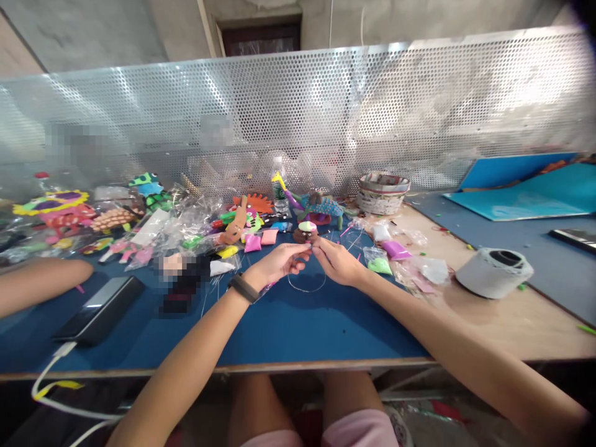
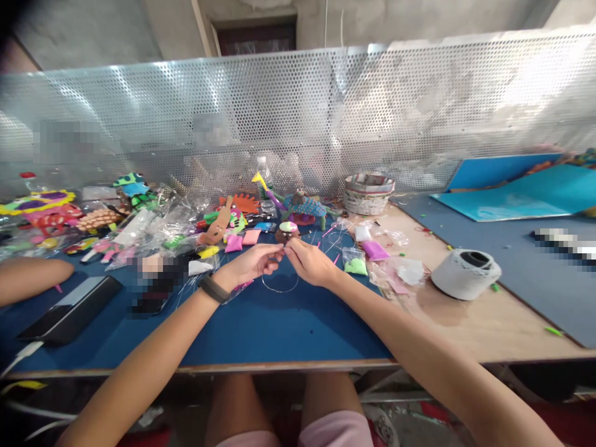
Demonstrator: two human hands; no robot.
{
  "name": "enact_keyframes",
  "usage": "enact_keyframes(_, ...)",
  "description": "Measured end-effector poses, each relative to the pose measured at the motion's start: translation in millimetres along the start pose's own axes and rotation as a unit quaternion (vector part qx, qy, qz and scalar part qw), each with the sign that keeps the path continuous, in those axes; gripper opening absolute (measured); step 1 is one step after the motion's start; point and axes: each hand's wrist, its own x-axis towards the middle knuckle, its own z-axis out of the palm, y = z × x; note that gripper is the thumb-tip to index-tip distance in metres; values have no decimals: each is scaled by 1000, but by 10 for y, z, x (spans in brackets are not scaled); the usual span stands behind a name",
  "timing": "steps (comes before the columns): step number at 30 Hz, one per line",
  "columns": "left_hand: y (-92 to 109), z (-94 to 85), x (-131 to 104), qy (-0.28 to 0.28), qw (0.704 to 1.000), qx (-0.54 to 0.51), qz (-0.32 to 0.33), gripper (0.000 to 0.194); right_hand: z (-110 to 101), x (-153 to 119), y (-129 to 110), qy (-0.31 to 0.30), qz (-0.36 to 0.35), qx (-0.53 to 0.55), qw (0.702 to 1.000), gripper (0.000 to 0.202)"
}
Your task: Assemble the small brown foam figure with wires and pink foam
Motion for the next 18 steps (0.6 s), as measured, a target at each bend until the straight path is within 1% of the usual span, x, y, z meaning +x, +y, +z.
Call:
enact_keyframes(3,31,14,-37,-15,998,-50,-32,25,-29,-16,-10,-25,-4,-9,1000,24)
enact_keyframes(5,58,38,-69,-27,997,-62,-47,21,-39,-23,-18,-32,-9,-7,999,24)
enact_keyframes(10,101,54,-120,-53,995,-38,-80,24,-51,-35,-27,-39,-29,9,999,25)
enact_keyframes(18,91,-8,-131,-54,997,23,-55,25,-76,-28,-69,-58,-35,-27,997,23)
